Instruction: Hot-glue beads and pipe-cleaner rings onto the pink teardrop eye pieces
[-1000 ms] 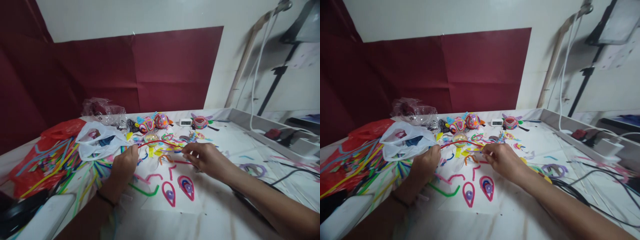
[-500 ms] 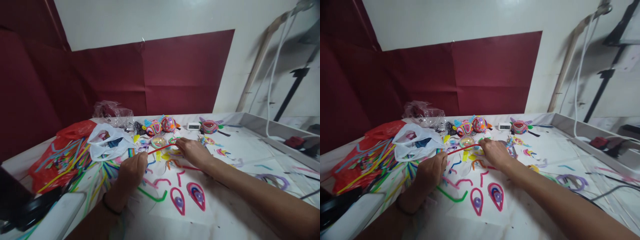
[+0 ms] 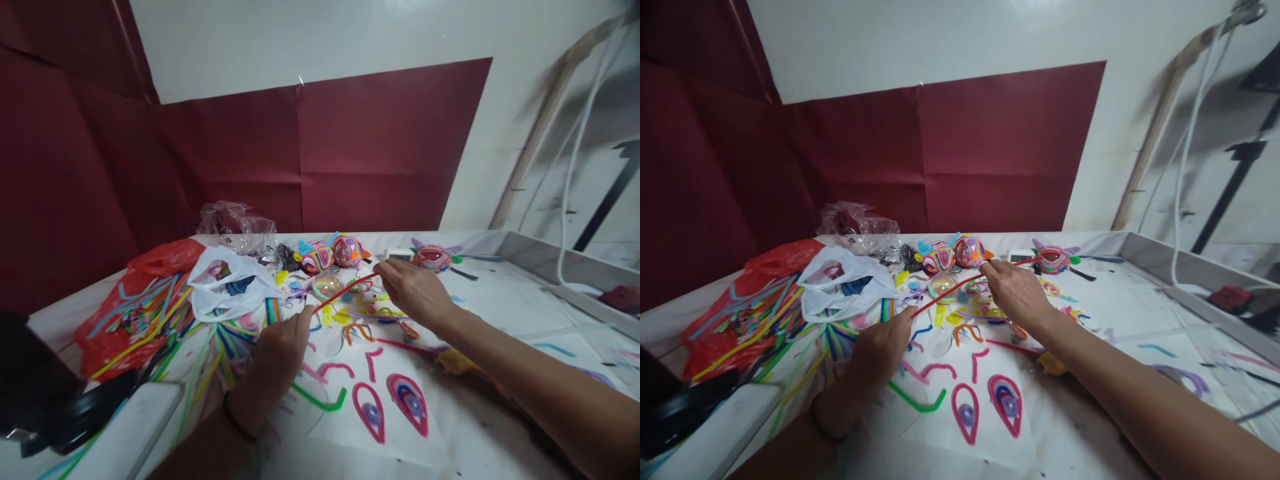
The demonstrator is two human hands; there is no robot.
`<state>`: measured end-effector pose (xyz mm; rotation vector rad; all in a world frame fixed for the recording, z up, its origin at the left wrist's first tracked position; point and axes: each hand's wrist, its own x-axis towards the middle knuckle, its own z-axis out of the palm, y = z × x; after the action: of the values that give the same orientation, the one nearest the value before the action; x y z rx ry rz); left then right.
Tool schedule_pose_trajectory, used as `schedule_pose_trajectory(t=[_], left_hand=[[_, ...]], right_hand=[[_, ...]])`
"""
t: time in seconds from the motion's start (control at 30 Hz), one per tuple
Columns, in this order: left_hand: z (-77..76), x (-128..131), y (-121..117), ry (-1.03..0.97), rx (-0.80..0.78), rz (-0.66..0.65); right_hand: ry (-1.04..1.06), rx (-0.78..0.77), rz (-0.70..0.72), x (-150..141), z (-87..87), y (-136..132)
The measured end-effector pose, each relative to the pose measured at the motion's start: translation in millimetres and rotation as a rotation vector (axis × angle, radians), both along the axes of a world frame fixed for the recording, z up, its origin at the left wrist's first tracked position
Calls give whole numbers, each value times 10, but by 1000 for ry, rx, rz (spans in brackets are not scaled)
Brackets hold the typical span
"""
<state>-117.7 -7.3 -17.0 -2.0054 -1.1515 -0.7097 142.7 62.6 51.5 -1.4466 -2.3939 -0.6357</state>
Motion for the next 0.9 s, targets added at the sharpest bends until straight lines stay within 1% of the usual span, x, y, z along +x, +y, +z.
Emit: schedule_pose_trajectory(t=[0.17,0.37,0.43,0.47,0.53,0.6,0.67,0.73,0.8,0.9], left_hand=[[-6,31,-14,17,-170,18],[-62,48,26,-50,-371,56],[-10,52,69,-94,-416,58],[47,55,101,-120,-433,58],[222,68,195,-187,-452,67],[446,83,342,-250,-472,83],[652,90,554,-289,-512,103],[780,84,819,-304,-566,136],[803,66,1102,-294,-654,168],[696,29,1468,-256,-787,214]], right_hand=[[-94,-89,-13,31,-101,31],[-181,-231,-33,60,-179,14],[-199,-264,-33,74,-184,2],[-206,-277,-31,80,-186,-3],[-214,-295,-25,86,-190,-13],[-218,-303,-13,84,-192,-23],[-220,-305,2,74,-192,-38],[-222,-305,21,61,-188,-62],[-225,-302,41,53,-179,-95],[-226,-296,76,57,-161,-152]])
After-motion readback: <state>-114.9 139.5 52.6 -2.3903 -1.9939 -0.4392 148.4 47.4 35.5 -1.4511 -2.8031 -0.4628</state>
